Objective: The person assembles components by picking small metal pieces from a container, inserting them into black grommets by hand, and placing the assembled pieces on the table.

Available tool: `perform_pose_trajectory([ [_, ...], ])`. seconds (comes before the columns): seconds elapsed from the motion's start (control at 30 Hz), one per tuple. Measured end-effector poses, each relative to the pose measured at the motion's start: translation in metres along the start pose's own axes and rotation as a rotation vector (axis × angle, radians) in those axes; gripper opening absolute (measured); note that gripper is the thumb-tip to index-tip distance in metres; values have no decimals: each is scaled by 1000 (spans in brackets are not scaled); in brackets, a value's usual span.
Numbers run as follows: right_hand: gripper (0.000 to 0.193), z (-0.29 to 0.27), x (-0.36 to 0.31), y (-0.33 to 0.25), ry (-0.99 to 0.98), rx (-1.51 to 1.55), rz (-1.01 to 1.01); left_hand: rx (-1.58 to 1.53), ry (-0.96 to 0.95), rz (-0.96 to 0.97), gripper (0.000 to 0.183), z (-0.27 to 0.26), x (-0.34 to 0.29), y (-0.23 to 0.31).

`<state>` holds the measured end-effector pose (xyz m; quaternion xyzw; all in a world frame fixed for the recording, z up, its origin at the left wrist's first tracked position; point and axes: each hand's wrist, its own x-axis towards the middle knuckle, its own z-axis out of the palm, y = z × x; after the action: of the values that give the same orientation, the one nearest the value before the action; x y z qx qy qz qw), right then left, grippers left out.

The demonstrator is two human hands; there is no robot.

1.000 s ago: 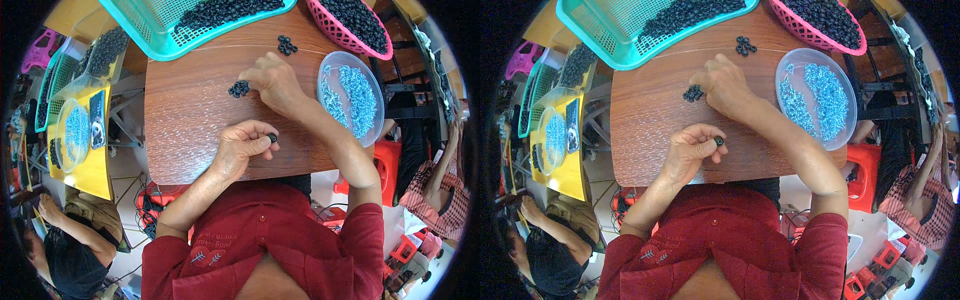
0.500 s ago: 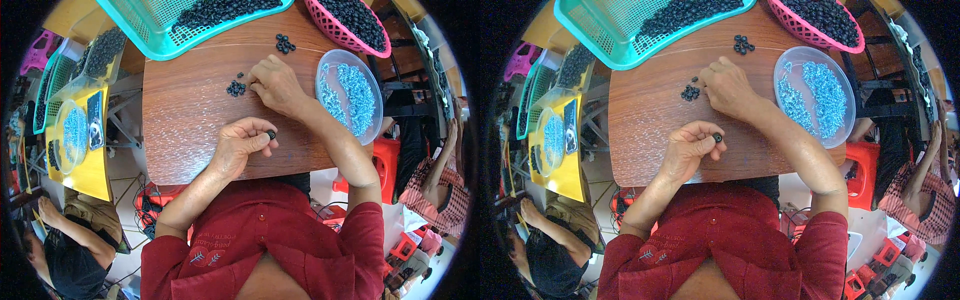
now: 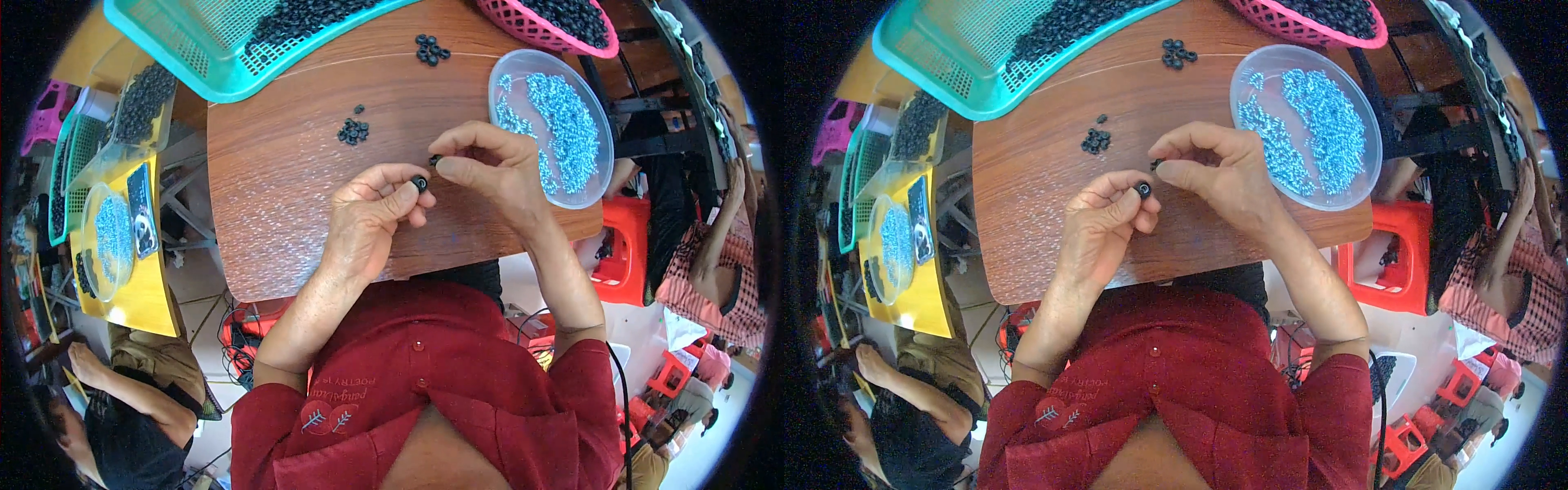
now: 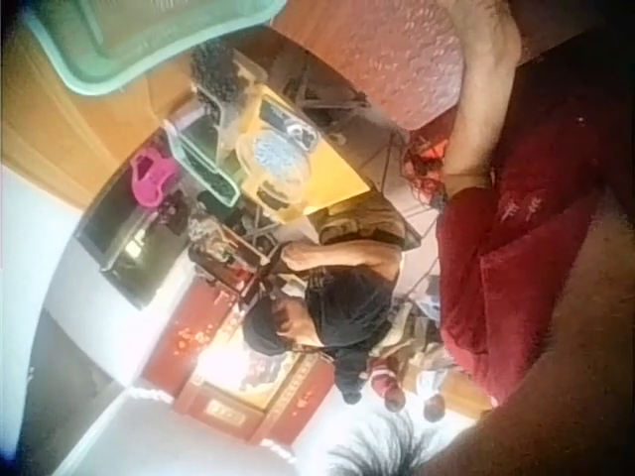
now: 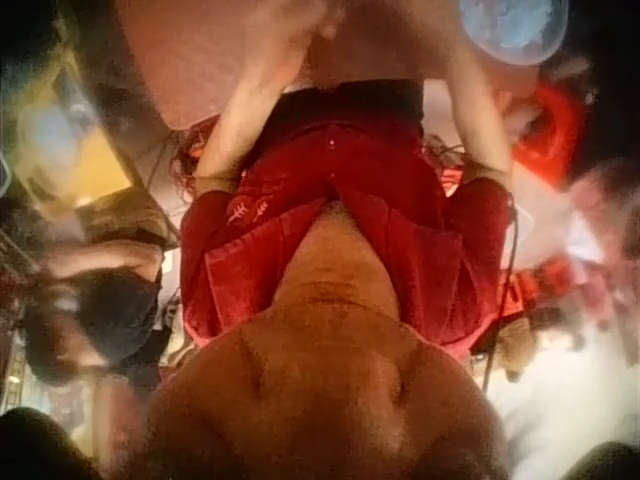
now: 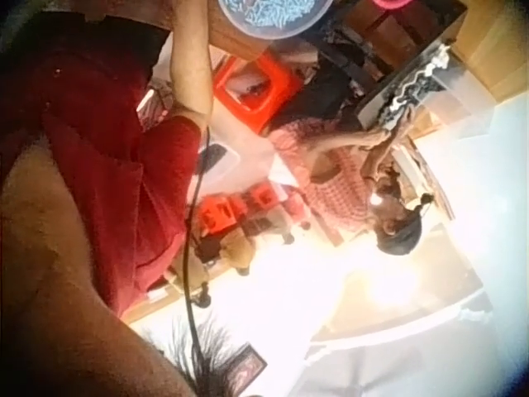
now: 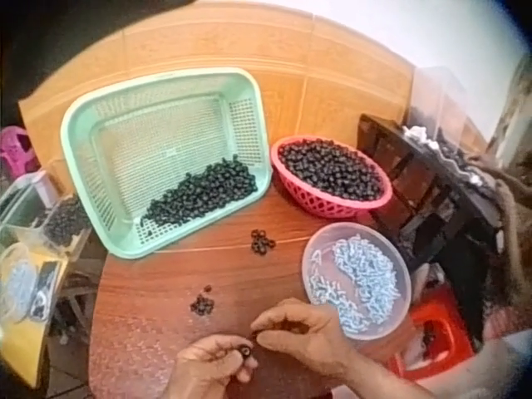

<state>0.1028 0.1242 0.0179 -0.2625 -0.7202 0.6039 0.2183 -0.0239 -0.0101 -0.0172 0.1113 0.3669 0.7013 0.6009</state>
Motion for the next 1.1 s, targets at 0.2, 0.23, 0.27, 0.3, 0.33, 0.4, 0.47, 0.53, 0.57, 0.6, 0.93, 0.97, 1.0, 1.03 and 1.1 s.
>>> perform_pose_trajectory([
  [0.2,16,-5,-18,-4,66,-38,-159,2,-1,17,20,14,2,-3],
  [0.23,16,-5,-20,-6,85,-77,-212,11,5,17,20,18,2,-4],
  [0.27,15,-6,-22,-7,104,-117,-266,20,11,17,20,21,2,-4],
  [0.3,15,-6,-24,-8,105,-114,-266,24,12,16,20,22,1,-5],
  [0.33,15,-7,-26,-8,107,-138,-280,19,10,9,20,23,1,-5],
  [0.4,14,-9,-29,-7,112,-159,-294,17,7,0,20,26,1,-6],
  [0.47,18,-12,-32,-3,102,-199,-343,33,-8,5,20,28,1,-6],
  [0.53,18,-15,-34,-3,104,-197,-344,26,-6,-11,20,29,2,-8],
  [0.57,18,-16,-35,-3,104,-196,-345,18,-5,-26,20,30,3,-9],
  [0.6,18,-17,-36,-4,106,-196,-343,18,-5,-28,20,32,3,-10],
  [0.93,17,-21,-35,3,153,-245,-410,94,25,-38,21,40,7,-14],
  [0.97,16,-20,-34,3,173,-258,-423,111,14,-50,24,40,7,-14],
  [1.0,16,-20,-33,4,172,-258,-422,110,15,-51,24,40,8,-14],
  [1.03,17,-20,-33,5,190,-268,-434,99,20,-44,21,41,8,-15],
  [1.1,18,-19,-33,7,206,-278,-444,86,25,-38,20,42,9,-17],
])
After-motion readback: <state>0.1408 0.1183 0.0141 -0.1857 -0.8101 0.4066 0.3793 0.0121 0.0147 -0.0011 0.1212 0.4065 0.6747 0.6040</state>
